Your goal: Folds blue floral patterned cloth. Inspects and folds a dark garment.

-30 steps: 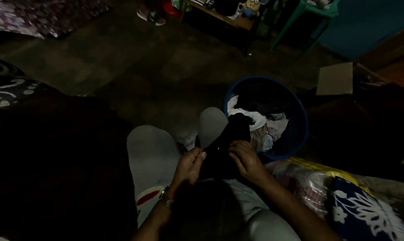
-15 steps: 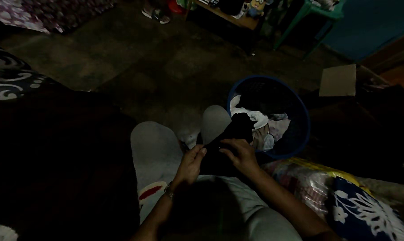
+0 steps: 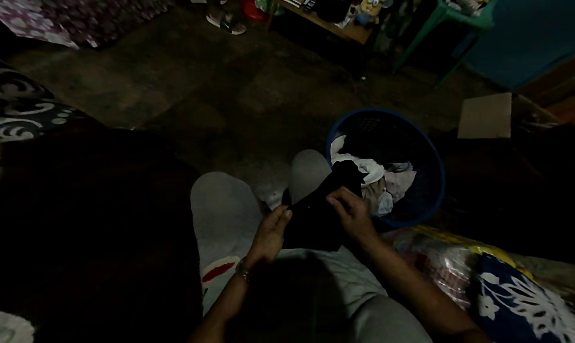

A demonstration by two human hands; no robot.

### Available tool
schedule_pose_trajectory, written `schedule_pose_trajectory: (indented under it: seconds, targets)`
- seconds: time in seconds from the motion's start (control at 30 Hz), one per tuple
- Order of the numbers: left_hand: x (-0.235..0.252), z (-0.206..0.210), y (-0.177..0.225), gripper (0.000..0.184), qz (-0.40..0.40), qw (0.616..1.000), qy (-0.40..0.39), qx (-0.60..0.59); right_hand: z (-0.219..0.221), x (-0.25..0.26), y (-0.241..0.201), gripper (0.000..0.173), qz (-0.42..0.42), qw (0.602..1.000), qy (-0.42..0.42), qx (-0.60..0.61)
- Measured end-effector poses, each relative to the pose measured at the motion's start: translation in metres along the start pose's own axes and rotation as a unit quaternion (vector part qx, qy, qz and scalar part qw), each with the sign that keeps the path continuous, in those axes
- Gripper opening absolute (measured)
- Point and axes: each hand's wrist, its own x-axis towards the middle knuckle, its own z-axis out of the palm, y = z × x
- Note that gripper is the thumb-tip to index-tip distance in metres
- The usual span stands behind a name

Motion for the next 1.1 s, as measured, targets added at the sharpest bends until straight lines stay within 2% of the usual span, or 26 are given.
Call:
schedule_pose_trajectory:
  seconds: [0.1,0.2,0.33,0.5,0.63,0.77,0.87,1.0,1.1]
  targets:
    - [0.004,-0.008,0.000,0.033,-0.007,0.999,0.016,0.042,-0.037,-0.004,0.009,0.024,0.001,0.999,-0.010,-0.037]
    - [0.010,-0.014,-0.005,0.033,0.008,0.997,0.052,0.057,-0.075,-0.018,0.031,0.028,0.057,0.987,-0.052,-0.143]
    - [0.020,-0.021,-0.010,0.032,-0.011,0.994,0.089,0.058,-0.101,-0.040,0.046,0.032,0.206,0.916,-0.180,-0.295]
    - [0.018,-0.020,-0.012,0.027,0.028,0.996,0.085,0.009,-0.092,-0.064,0.068,0.035,0.306,0.829,-0.292,-0.366]
    - [0.015,-0.019,-0.014,0.027,0.068,0.995,0.071,0.001,-0.075,-0.078,0.080,0.040,0.321,0.784,-0.356,-0.395]
    - [0.015,-0.018,-0.014,0.026,0.071,0.995,0.072,0.006,-0.066,-0.084,0.080,0.037,0.355,0.730,-0.439,-0.385]
    - [0.016,-0.017,-0.010,0.025,0.062,0.995,0.076,0.034,-0.066,-0.092,0.092,0.035,0.350,0.735,-0.423,-0.397]
    - [0.021,-0.016,-0.004,0.038,0.033,0.995,0.048,0.087,-0.068,-0.091,0.098,0.035,0.293,0.791,-0.325,-0.427]
    - [0.029,-0.015,-0.005,0.042,0.082,0.986,0.027,0.141,-0.077,-0.074,0.075,0.031,0.272,0.801,-0.328,-0.421]
